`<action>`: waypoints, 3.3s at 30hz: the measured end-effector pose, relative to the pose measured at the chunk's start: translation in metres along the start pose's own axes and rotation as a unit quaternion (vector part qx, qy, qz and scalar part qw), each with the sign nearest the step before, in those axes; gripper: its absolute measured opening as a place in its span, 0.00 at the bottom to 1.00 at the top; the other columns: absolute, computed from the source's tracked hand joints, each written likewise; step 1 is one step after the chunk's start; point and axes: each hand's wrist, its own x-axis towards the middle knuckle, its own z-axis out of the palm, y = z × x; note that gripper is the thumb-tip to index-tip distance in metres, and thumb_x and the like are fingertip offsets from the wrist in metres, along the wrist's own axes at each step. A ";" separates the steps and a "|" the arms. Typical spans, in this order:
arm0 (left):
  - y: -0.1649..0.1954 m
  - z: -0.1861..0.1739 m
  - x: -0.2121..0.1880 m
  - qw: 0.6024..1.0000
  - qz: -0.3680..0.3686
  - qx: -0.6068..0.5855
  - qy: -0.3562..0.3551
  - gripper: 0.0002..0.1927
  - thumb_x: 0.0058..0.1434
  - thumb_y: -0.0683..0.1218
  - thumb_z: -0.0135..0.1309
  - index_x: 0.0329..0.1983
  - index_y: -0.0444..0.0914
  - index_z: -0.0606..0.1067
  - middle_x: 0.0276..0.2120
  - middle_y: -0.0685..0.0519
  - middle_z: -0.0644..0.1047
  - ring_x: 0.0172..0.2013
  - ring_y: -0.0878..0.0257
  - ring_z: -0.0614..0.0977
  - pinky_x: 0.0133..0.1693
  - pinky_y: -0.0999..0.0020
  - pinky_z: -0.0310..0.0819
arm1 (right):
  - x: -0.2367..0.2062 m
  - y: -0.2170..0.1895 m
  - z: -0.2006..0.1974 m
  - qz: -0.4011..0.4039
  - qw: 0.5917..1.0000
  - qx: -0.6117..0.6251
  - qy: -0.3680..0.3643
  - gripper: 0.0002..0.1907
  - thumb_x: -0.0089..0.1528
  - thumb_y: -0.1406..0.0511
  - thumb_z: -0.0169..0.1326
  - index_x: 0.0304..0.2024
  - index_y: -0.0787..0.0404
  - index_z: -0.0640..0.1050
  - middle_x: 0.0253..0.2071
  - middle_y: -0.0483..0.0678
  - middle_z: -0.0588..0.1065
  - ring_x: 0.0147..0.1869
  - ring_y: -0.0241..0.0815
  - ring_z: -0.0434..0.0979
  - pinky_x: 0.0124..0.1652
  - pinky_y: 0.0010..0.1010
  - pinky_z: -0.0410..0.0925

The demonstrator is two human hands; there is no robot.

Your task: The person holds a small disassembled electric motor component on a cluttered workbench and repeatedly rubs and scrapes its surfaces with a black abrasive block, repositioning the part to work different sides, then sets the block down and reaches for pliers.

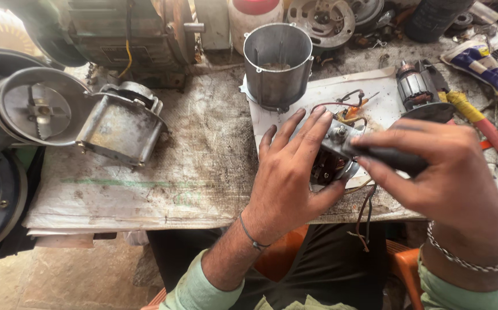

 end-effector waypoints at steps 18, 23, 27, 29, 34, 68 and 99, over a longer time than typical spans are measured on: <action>0.001 0.001 -0.001 1.000 -0.006 -0.007 0.022 0.44 0.53 0.52 0.68 0.71 0.35 0.65 0.68 0.42 0.72 0.72 0.45 0.69 0.71 0.34 0.55 | -0.004 -0.005 0.000 0.012 0.999 -0.028 -0.012 0.14 0.54 0.68 0.65 0.44 0.59 0.84 0.29 0.45 0.79 0.27 0.34 0.80 0.27 0.25 0.69; 0.001 0.001 0.000 1.000 -0.005 -0.008 0.017 0.44 0.52 0.51 0.69 0.71 0.35 0.65 0.67 0.42 0.72 0.73 0.45 0.69 0.70 0.33 0.55 | -0.004 -0.014 0.002 0.020 0.996 -0.086 0.023 0.15 0.54 0.69 0.66 0.45 0.60 0.84 0.29 0.49 0.77 0.27 0.39 0.77 0.29 0.28 0.68; 0.001 0.000 -0.001 1.000 -0.012 -0.013 0.017 0.45 0.51 0.51 0.68 0.71 0.35 0.65 0.67 0.43 0.73 0.73 0.47 0.69 0.70 0.34 0.55 | -0.007 -0.024 0.009 0.062 0.987 -0.134 0.068 0.16 0.57 0.70 0.66 0.48 0.61 0.85 0.29 0.51 0.76 0.25 0.42 0.74 0.27 0.32 0.65; 0.001 0.001 -0.001 1.000 -0.008 -0.018 0.021 0.45 0.51 0.51 0.69 0.71 0.35 0.65 0.68 0.42 0.73 0.73 0.47 0.69 0.71 0.34 0.54 | -0.008 -0.028 0.008 0.013 0.993 -0.108 0.055 0.14 0.56 0.69 0.65 0.46 0.60 0.84 0.29 0.50 0.76 0.27 0.40 0.76 0.28 0.30 0.67; 0.001 0.001 -0.001 1.000 -0.009 -0.011 0.014 0.46 0.50 0.52 0.69 0.70 0.35 0.65 0.67 0.42 0.73 0.73 0.47 0.69 0.70 0.34 0.53 | -0.013 -0.035 0.015 0.039 0.986 -0.144 0.077 0.15 0.57 0.70 0.65 0.47 0.61 0.85 0.30 0.52 0.77 0.26 0.41 0.76 0.27 0.31 0.67; 0.002 -0.012 0.002 0.998 0.008 -0.047 0.031 0.37 0.51 0.42 0.63 0.67 0.34 0.69 0.64 0.44 0.71 0.71 0.45 0.68 0.73 0.42 0.53 | -0.006 -0.012 0.006 0.003 0.998 -0.064 0.023 0.14 0.54 0.68 0.65 0.44 0.59 0.84 0.33 0.48 0.81 0.31 0.39 0.82 0.31 0.28 0.71; 0.001 -0.011 0.000 0.999 -0.010 -0.040 0.031 0.34 0.55 0.44 0.65 0.66 0.36 0.71 0.65 0.46 0.73 0.71 0.47 0.69 0.74 0.40 0.53 | -0.002 0.001 0.010 -0.015 0.999 -0.021 0.026 0.14 0.55 0.68 0.66 0.45 0.58 0.84 0.35 0.47 0.81 0.32 0.35 0.83 0.31 0.25 0.73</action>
